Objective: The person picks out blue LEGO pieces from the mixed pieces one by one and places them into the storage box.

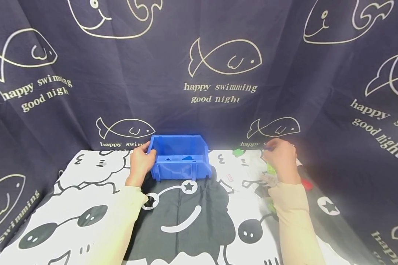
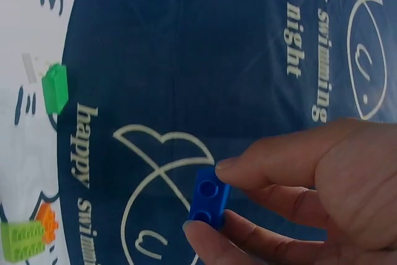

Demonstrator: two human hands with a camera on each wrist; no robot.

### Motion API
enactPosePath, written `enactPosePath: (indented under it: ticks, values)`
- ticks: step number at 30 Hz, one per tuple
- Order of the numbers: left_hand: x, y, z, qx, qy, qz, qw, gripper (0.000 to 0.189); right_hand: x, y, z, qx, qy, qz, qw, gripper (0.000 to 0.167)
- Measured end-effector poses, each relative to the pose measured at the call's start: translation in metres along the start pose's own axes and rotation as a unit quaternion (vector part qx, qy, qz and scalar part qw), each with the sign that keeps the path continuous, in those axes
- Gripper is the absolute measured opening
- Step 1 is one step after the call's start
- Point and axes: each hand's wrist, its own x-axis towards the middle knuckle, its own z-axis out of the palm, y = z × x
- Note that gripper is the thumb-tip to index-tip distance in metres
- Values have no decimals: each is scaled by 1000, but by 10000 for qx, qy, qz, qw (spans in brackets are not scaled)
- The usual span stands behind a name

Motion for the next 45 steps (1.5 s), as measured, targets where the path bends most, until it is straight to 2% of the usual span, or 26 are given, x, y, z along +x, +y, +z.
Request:
enactPosePath:
  ticks: [5, 12, 15, 30, 45]
  values:
    - [-1, 1, -1, -26, 5, -15, 10000, 54, 4, -21, 5, 15, -24, -365, 9993, 20]
    - [-1, 1, -1, -12, -24, -39, 10000, 54, 4, -57, 15, 297, -49, -964, 9949, 17]
    - [0, 0, 0, 4, -22, -31, 10000, 54, 4, -73, 19, 436, -141, -1067, 9932, 17]
    - [0, -1, 2, 39, -7, -29, 10000, 53, 1, -148, 42, 992, -505, -1262, 9857, 18]
    - [-1, 0, 1, 30, 13, -23, 10000, 54, -6, -194, 79, 835, -1224, -1312, 9802, 20]
